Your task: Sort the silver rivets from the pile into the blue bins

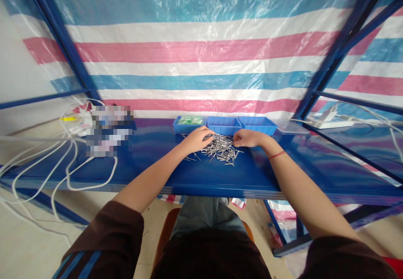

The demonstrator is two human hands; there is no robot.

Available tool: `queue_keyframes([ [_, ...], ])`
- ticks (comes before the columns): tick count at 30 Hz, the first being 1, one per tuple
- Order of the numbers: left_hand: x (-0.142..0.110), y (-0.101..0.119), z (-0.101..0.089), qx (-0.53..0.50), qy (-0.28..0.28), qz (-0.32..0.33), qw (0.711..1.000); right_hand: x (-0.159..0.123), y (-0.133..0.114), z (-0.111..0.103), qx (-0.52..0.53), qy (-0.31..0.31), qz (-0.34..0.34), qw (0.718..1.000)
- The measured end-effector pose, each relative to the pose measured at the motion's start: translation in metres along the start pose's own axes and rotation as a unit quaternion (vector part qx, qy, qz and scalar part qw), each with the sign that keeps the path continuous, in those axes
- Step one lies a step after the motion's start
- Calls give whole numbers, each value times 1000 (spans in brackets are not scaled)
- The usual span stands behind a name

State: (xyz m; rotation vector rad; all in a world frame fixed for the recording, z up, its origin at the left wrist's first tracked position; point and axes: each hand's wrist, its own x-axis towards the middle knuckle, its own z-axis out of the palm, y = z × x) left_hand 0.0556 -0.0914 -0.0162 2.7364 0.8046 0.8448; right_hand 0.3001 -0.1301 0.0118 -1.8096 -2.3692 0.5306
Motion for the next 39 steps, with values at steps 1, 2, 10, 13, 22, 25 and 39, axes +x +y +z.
queue_keyframes([
  [1, 0, 0, 0, 0, -2, 0, 1000, 0, 1, -1, 5, 2, -1, 1000],
  [2, 0, 0, 0, 1, -3, -1, 1000, -1, 1, -1, 10, 7, -2, 1000],
  [10, -1, 2, 0, -15, 8, 1, 1000, -2, 2, -5, 130, 80, -74, 985],
  [13, 0, 4, 1, -33, 31, 1, 999, -2, -10, -1, 173, 110, -130, 970],
  [22, 2, 18, -1, -103, 101, -10, 989, -1, -36, 10, 243, 137, -177, 944],
  [25, 2, 21, -2, -103, 111, -6, 989, -1, -38, 11, 254, 148, -186, 937],
  [39, 3, 18, 0, -102, 170, -3, 980, 0, -47, 13, 326, 253, -204, 888],
])
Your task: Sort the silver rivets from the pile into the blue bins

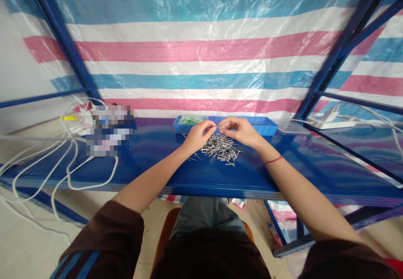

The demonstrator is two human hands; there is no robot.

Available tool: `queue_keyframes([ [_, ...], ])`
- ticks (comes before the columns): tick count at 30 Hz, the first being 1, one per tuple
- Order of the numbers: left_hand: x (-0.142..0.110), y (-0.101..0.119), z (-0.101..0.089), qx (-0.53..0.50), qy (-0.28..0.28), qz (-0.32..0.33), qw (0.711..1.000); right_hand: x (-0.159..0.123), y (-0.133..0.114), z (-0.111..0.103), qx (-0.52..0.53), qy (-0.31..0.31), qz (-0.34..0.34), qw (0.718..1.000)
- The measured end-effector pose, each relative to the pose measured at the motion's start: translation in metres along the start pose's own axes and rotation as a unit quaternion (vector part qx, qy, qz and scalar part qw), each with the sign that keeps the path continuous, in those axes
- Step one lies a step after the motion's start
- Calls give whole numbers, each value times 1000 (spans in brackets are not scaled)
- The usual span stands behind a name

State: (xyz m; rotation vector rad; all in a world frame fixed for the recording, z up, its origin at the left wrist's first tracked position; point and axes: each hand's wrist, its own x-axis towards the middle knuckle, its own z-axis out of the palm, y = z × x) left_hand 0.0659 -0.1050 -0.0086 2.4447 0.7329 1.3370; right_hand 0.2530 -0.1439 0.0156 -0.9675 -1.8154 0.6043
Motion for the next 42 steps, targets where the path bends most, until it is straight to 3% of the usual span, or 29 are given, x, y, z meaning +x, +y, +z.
queue_keyframes([
  [5, -1, -1, 3, 4, -31, -5, 1000, 1, -4, 4, -5, 2, -32, 999],
  [10, -2, -4, 3, 18, -19, -30, 999, 14, 16, -7, -106, 160, -55, 980],
  [12, -2, -6, 4, 24, -28, -40, 999, 20, 29, -15, -193, 184, -55, 962],
  [16, -4, -9, 4, 29, -64, -42, 997, 25, 40, -29, -367, 86, -62, 924],
  [19, -4, -7, 3, 28, -79, -39, 996, 19, 30, -39, -404, 30, -35, 913],
  [22, -4, -6, 3, 29, -90, -42, 995, 10, 18, -47, -373, -95, 64, 921],
  [24, -4, -6, 2, 30, -95, -47, 994, 4, 15, -48, -343, -202, 149, 905],
  [26, -4, -7, 2, 30, -99, -51, 993, 1, 16, -45, -339, -267, 206, 878],
  [31, -4, -8, 2, 34, -103, -53, 993, 1, 15, -42, -380, -293, 225, 848],
  [33, -4, -8, 2, 33, -99, -48, 993, 1, 14, -48, -351, -304, 220, 858],
  [37, -4, -6, 1, 31, -116, -24, 993, -1, 10, -55, -224, -319, 180, 903],
  [42, -4, 3, 0, -12, -130, -19, 991, 0, 2, -35, -80, -292, 99, 948],
])
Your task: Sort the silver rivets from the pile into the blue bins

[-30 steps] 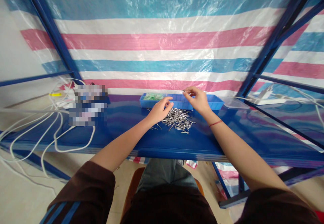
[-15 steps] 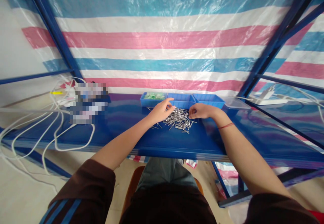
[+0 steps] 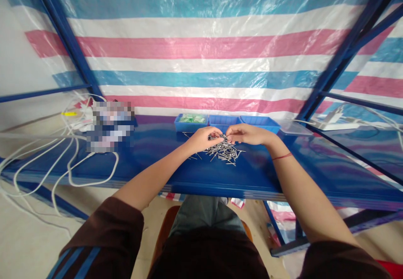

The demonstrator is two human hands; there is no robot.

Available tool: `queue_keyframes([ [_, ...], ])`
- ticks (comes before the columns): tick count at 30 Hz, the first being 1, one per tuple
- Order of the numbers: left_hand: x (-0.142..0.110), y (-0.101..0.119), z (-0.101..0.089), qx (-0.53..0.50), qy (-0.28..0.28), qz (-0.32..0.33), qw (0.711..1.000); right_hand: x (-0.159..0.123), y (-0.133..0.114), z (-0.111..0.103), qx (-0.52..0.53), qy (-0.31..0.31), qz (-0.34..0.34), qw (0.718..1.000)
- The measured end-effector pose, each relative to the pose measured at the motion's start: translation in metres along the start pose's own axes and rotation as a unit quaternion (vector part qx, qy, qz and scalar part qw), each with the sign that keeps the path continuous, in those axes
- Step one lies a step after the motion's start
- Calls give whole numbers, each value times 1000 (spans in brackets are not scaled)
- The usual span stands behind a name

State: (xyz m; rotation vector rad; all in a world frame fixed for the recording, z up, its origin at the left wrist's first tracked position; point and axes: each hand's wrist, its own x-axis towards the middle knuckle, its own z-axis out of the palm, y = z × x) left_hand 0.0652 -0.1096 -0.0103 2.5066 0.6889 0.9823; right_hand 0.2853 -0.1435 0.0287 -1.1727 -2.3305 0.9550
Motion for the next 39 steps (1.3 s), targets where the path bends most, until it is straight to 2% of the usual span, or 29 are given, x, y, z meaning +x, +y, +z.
queue_keyframes([
  [3, 1, 4, -1, -17, 13, 0, 1000, 6, -7, 7, 8, 24, -40, 999],
  [8, 2, 3, -3, -21, 28, 7, 999, 8, -8, 11, -2, 79, -53, 995],
  [13, 3, 0, -2, -21, 80, 9, 997, 14, -5, 17, 41, 112, -59, 991],
  [19, 5, -3, -1, -31, 131, -9, 991, 19, -11, 24, 44, 283, -96, 953],
  [22, 5, -3, -2, -36, 129, -17, 991, 20, -16, 29, 40, 296, -112, 948],
  [25, 5, -4, -2, -40, 102, -26, 994, 23, -18, 30, 19, 303, -110, 946],
  [27, 5, -5, -1, -32, 98, -38, 994, 26, -16, 27, -4, 353, -95, 931],
  [30, 5, -9, 1, -9, 108, -52, 993, 29, -4, 17, -66, 479, -64, 873],
  [32, 5, -11, 2, 2, 99, -52, 994, 30, 8, 9, -129, 525, -36, 840],
  [34, 5, -12, 3, 8, 84, -47, 995, 30, 21, 1, -206, 508, -6, 837],
  [36, 4, -12, 4, 12, 71, -43, 997, 29, 30, -4, -284, 456, 14, 844],
  [39, 4, -11, 4, 18, 62, -35, 997, 24, 32, -7, -339, 419, 29, 842],
])
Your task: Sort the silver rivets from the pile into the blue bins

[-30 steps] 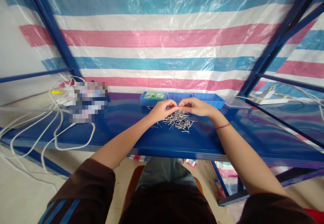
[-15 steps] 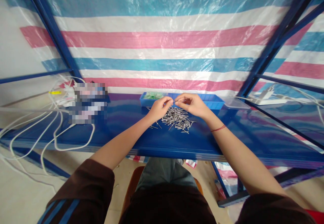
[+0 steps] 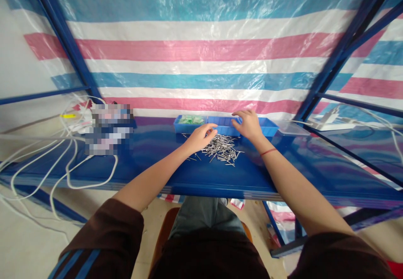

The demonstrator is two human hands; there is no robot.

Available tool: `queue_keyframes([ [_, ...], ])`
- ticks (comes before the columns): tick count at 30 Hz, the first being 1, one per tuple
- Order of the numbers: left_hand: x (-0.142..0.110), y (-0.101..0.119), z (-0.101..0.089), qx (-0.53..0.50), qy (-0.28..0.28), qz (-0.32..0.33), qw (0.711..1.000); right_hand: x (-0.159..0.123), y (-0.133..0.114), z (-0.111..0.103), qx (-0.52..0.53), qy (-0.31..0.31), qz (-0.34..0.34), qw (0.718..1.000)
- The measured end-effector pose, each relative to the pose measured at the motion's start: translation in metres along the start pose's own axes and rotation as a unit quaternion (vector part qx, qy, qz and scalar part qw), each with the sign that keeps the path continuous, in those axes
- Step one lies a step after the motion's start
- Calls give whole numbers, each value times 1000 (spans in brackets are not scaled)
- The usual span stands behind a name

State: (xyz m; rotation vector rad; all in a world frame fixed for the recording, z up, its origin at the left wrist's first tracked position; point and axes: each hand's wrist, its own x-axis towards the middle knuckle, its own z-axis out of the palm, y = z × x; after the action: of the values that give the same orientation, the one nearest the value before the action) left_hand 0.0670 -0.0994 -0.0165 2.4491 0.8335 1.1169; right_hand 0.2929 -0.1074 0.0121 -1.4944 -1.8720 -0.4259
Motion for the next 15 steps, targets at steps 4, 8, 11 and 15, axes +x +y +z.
queue_keyframes([
  [4, -1, 2, -1, 11, -9, 5, 1000, -5, -4, -15, 45, -142, -12, 989],
  [8, -1, 3, -3, 9, -20, 2, 1000, -12, -4, -19, 32, -318, -23, 947],
  [11, -1, 3, -3, 10, -24, 4, 1000, -15, -4, -14, -2, -350, -13, 937],
  [15, -2, 2, -3, 11, -29, 7, 999, -16, -7, -6, -34, -356, -3, 934],
])
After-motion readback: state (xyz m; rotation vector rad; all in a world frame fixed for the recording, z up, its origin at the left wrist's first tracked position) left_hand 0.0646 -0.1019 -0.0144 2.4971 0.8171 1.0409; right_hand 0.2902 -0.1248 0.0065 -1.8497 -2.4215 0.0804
